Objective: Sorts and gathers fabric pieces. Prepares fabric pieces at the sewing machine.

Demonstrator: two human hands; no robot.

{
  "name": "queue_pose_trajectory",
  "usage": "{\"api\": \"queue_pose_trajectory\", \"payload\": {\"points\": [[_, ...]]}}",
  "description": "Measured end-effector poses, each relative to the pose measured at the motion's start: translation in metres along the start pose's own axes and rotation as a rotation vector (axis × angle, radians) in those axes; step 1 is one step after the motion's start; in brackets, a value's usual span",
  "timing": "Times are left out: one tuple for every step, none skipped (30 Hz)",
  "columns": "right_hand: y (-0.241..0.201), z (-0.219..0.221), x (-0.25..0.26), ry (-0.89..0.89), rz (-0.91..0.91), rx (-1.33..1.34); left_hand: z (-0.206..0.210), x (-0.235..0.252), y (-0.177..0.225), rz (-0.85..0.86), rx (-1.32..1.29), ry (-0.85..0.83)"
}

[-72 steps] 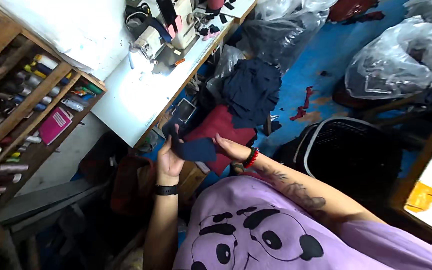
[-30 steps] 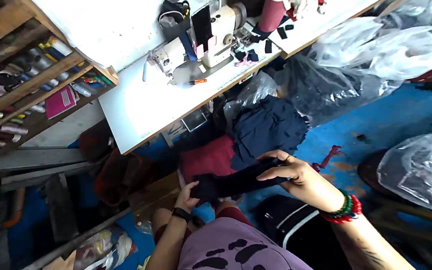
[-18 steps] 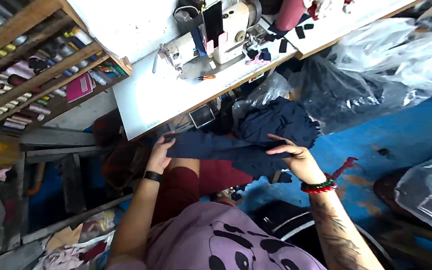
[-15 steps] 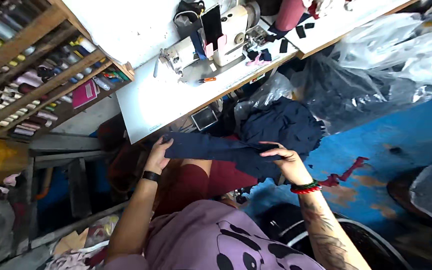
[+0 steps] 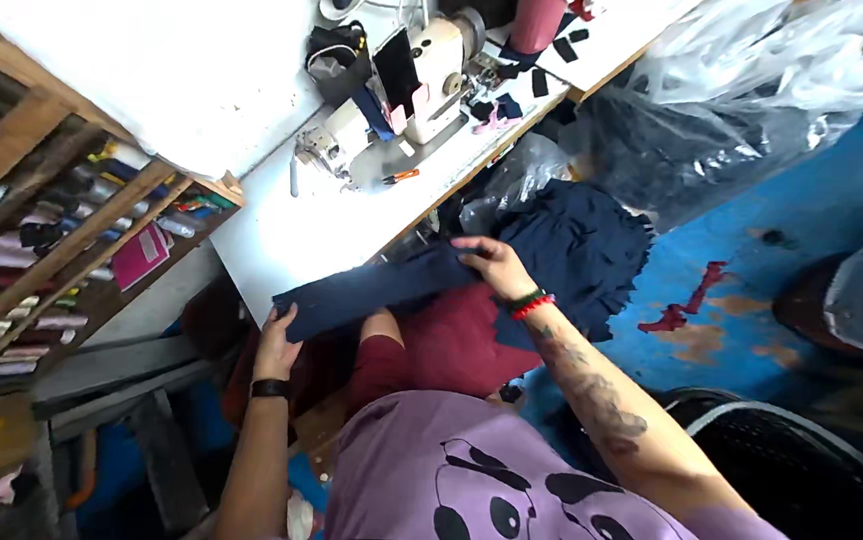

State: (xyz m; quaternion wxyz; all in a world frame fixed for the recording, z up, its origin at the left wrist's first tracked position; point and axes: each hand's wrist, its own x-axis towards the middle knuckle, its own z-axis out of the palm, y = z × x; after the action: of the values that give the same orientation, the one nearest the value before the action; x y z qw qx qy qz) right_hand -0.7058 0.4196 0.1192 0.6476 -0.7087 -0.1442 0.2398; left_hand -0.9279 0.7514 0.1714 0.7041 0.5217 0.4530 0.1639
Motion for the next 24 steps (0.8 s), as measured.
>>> {"api": "queue_pose_trajectory", "payload": {"points": [[-0.014,0.015,0.025,-0.005,-0.033,-0.012,-0.012,0.017,0.008,0.010,-0.006,0.011],[-0.026,0.032,0.052,-0.009,-0.056,-0.011,-0.024,0.037,0.013,0.023,0.003,0.010],[-0.029,0.049,0.082,-0.018,-0.069,0.000,-0.037,0.061,0.015,0.030,0.021,-0.003],[-0.023,0.065,0.119,-0.032,-0.070,0.006,-0.051,0.090,0.012,0.028,0.049,-0.024],[-0.011,0.081,0.154,-0.051,-0.046,-0.016,-0.063,0.121,0.005,0.003,0.098,-0.045],[0.004,0.096,0.186,-0.066,0.004,-0.067,-0.072,0.153,-0.004,-0.030,0.151,-0.056],[0.022,0.109,0.212,-0.072,0.083,-0.137,-0.080,0.182,-0.014,-0.067,0.201,-0.063],[0.041,0.121,0.230,-0.062,0.188,-0.205,-0.086,0.206,-0.024,-0.107,0.236,-0.078],[0.056,0.127,0.244,-0.038,0.291,-0.247,-0.092,0.224,-0.033,-0.146,0.248,-0.101],[0.067,0.132,0.249,0.009,0.380,-0.241,-0.098,0.235,-0.036,-0.187,0.240,-0.124],[0.073,0.135,0.251,0.064,0.435,-0.189,-0.102,0.242,-0.034,-0.232,0.231,-0.141],[0.074,0.137,0.250,0.123,0.465,-0.110,-0.105,0.246,-0.032,-0.274,0.217,-0.160],[0.074,0.137,0.249,0.166,0.475,-0.046,-0.108,0.249,-0.030,-0.308,0.199,-0.179],[0.075,0.138,0.246,0.195,0.475,-0.012,-0.111,0.252,-0.030,-0.334,0.190,-0.199],[0.074,0.139,0.245,0.212,0.467,-0.018,-0.113,0.255,-0.030,-0.352,0.186,-0.217],[0.073,0.140,0.245,0.216,0.453,-0.064,-0.114,0.258,-0.030,-0.365,0.184,-0.235],[0.072,0.143,0.245,0.217,0.439,-0.138,-0.116,0.260,-0.030,-0.372,0.189,-0.251],[0.070,0.148,0.246,0.219,0.434,-0.215,-0.118,0.261,-0.030,-0.374,0.197,-0.259],[0.068,0.153,0.247,0.220,0.442,-0.285,-0.119,0.262,-0.030,-0.372,0.205,-0.261],[0.067,0.159,0.248,0.222,0.452,-0.343,-0.119,0.261,-0.030,-0.367,0.210,-0.257],[0.068,0.163,0.250,0.224,0.459,-0.390,-0.118,0.261,-0.031,-0.361,0.212,-0.250],[0.069,0.165,0.252,0.227,0.466,-0.429,-0.117,0.261,-0.031,-0.359,0.211,-0.243],[0.069,0.166,0.256,0.226,0.476,-0.454,-0.116,0.260,-0.030,-0.357,0.214,-0.238],[0.069,0.164,0.259,0.219,0.491,-0.468,-0.114,0.261,-0.030,-0.356,0.224,-0.237]]}}
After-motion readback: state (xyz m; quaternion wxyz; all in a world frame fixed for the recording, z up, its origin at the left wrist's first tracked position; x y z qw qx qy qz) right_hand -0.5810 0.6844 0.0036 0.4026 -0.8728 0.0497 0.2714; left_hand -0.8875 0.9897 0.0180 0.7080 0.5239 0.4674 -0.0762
